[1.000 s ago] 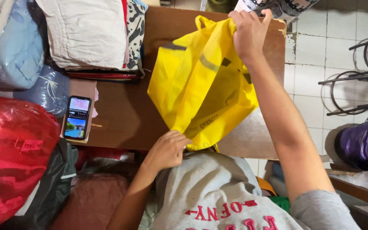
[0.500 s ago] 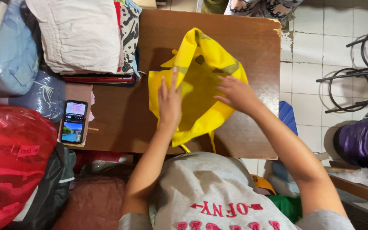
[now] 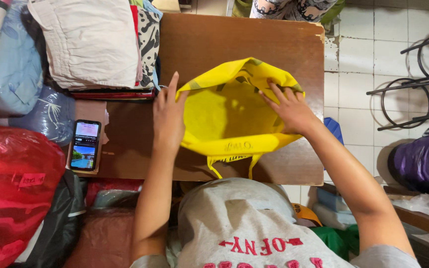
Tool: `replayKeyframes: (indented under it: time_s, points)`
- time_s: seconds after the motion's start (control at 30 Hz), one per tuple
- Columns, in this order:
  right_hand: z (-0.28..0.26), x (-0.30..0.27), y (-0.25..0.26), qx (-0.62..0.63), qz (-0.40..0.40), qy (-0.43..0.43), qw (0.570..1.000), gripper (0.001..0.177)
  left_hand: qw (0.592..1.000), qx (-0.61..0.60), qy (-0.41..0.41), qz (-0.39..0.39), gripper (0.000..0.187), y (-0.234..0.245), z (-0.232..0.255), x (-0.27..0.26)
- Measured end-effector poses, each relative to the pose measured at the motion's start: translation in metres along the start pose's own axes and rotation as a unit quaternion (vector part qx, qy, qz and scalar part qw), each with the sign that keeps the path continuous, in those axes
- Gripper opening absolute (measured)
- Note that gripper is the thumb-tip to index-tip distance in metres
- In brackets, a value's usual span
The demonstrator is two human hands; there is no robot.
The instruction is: The person folds a white pair of shorts on a wooden table, smoothing the fabric and aligning the edges. They then place the folded shorts into a yellow tote bag along with other folded garments and adjust the bag's handles.
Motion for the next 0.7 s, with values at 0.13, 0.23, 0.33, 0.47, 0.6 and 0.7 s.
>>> replayKeyframes:
  time_s: [0.13,0.23,0.33,0.47,0.6,0.7]
  points:
    - [0.003,0.012,-0.025,0.169,0.109,0.137,0.970,0.128,0.981,-0.034,-0.127,0.142,0.053,-0.042,0.028,-0.018]
    - [-0.003,0.026,-0.028,0.147,0.062,0.068,0.985,0.134,0.966,0.098,-0.228,-0.070,0.044,-0.075,0.044,-0.015]
    - [0.001,0.026,-0.018,0.097,-0.025,-0.041,0.994,0.149,0.902,0.413,-0.123,0.037,0.084,-0.076,0.038,0.025]
    - [-0.002,0.021,-0.005,0.105,-0.024,-0.002,0.994,0.150,0.943,0.299,-0.142,-0.042,0.101,-0.053,0.031,0.036]
    - [-0.017,0.002,-0.011,0.245,-0.007,0.075,0.967,0.149,0.933,0.339,-0.107,-0.052,0.103,-0.048,0.025,0.035]
    - [-0.021,-0.013,-0.010,0.360,0.044,0.174,0.915,0.152,0.932,0.346,-0.086,-0.062,0.089,-0.042,0.011,0.037]
Point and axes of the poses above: each hand's wrist, its own x-axis towards the middle knuckle, its own y-axis out of the back of the hand, z = x × y, the point moved 2 cm from there along x, towards the middle knuckle, and after that the axes turned 8 degrees about y, right-handed, at the moved point
